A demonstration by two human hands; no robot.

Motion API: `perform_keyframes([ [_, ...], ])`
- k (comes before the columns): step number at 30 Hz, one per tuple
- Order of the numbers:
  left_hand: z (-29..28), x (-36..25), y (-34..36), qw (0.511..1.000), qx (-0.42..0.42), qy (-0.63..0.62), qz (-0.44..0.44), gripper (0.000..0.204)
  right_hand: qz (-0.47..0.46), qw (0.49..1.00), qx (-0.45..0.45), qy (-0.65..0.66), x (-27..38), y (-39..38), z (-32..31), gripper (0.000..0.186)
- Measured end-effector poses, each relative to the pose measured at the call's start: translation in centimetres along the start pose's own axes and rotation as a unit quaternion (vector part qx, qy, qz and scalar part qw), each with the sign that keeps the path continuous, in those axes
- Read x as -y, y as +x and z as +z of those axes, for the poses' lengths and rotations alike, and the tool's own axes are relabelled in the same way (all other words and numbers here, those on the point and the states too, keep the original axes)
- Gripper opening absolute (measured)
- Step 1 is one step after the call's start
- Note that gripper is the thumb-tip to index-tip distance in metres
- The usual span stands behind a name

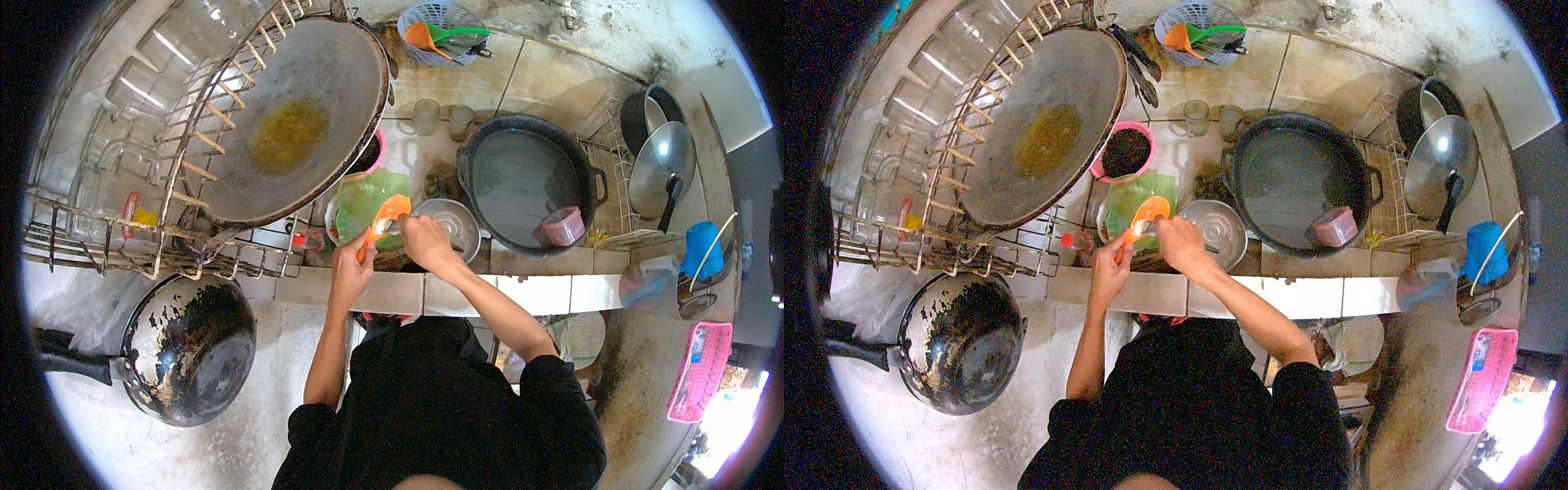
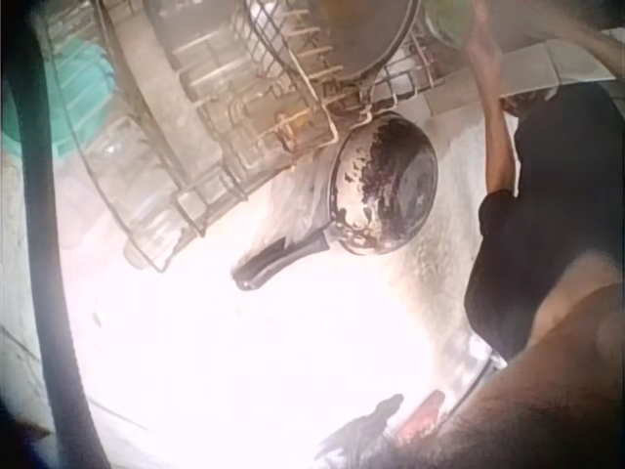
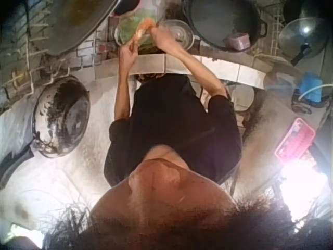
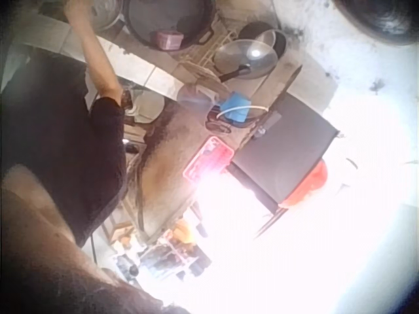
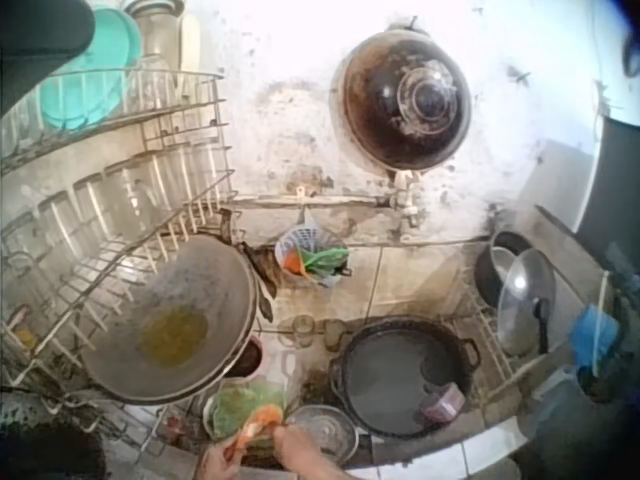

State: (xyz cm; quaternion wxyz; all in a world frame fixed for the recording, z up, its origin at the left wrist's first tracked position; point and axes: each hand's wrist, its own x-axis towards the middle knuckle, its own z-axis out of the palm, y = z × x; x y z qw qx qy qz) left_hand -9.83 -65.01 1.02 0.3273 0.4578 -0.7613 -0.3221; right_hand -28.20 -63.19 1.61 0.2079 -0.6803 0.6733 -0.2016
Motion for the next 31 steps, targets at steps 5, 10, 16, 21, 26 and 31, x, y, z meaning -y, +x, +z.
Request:
perform_keyframes([
  [5,0.1,0.3,0.0,0.994,0.051,-0.036,-0.085,0.032,-0.008,0.99,-0.017,0.14,-0.8,0.0,-0.1,0.013],
  [10,0.8,1.1,0.2,0.993,0.069,-0.034,-0.091,0.033,-0.01,0.982,-0.004,0.19,-2.9,0.4,1.2,0.011],
  [16,1.7,3.1,-2.2,0.992,-0.001,-0.065,-0.106,0.034,-0.049,0.956,-0.005,0.288,-4.2,0.6,0.6,0.011],
  [21,0.6,1.9,-3.7,0.975,-0.03,-0.105,-0.195,0.039,-0.044,0.933,0.039,0.356,-6.4,-0.9,0.1,0.017],
  [26,-0.8,2.8,-5.1,0.968,-0.012,-0.168,-0.187,0.043,0.048,0.899,0.063,0.431,-5.6,-4.0,-2.0,0.022],
  [31,-1.6,4.8,-5.0,0.967,0.064,-0.18,-0.17,0.048,0.11,0.881,-0.049,0.457,-3.6,-7.3,-1.9,0.029],
])
